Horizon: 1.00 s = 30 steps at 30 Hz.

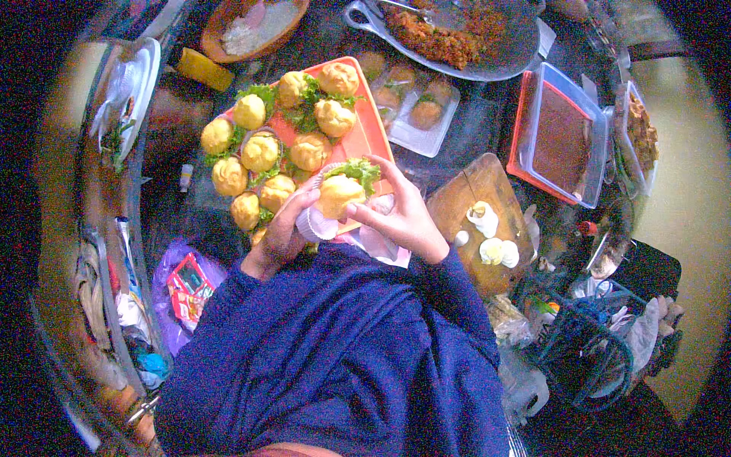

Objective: The person assembles small round pastries by placing them into paper cups, adding lettuce, a reddish filling, and a slice of hard-boiled egg. The finished items are placed on a red tray.

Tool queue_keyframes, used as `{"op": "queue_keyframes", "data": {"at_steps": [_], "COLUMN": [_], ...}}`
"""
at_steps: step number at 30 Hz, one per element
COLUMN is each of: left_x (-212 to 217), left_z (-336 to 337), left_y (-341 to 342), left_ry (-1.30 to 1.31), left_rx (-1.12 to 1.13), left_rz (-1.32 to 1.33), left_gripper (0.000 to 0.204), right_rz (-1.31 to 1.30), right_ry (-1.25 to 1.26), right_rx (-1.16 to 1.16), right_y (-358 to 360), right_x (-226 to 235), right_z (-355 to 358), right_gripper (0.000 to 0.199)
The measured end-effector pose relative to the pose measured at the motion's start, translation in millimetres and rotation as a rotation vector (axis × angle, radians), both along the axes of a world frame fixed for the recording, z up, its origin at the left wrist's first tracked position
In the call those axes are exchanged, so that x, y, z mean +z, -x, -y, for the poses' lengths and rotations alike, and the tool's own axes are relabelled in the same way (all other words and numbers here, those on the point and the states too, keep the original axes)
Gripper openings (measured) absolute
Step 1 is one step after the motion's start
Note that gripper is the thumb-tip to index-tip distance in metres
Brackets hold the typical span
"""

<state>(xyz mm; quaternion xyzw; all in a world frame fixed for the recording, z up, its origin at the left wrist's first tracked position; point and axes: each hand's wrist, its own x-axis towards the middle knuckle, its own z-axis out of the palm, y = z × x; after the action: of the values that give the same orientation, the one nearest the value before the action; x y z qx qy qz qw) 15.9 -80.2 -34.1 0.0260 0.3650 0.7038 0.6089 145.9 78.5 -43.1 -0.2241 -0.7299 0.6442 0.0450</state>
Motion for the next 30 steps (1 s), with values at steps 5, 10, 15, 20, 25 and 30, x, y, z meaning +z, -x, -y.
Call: {"op": "queue_keyframes", "data": {"at_steps": [5,10,15,20,25,30], "left_x": [-2,-10,-12,1,17,12], "left_z": [3,7,18,43,71,75], "left_y": [4,4,4,19,41,42], "left_ry": [0.022,0.097,0.110,0.169,0.058,0.024], "left_rx": [-0.127,-0.141,-0.239,-0.292,0.088,0.220], "left_rz": [-0.078,-0.170,-0.214,-0.291,-0.363,-0.266], "left_gripper": [0.060,0.052,0.055,0.069,0.063,0.060], "right_rz": [0.022,0.000,0.083,0.142,0.201,0.210], "right_ry": [0.090,0.349,0.516,0.638,0.479,0.190], "right_rx": [0.006,-0.040,-0.033,-0.110,-0.092,0.040], "right_y": [5,5,-2,-1,1,5], "right_x": [-4,-5,-12,-25,-37,-53], "right_z": [0,6,4,-5,-1,16], "right_gripper": [0.066,0.056,0.054,0.056,0.057,0.061]}}
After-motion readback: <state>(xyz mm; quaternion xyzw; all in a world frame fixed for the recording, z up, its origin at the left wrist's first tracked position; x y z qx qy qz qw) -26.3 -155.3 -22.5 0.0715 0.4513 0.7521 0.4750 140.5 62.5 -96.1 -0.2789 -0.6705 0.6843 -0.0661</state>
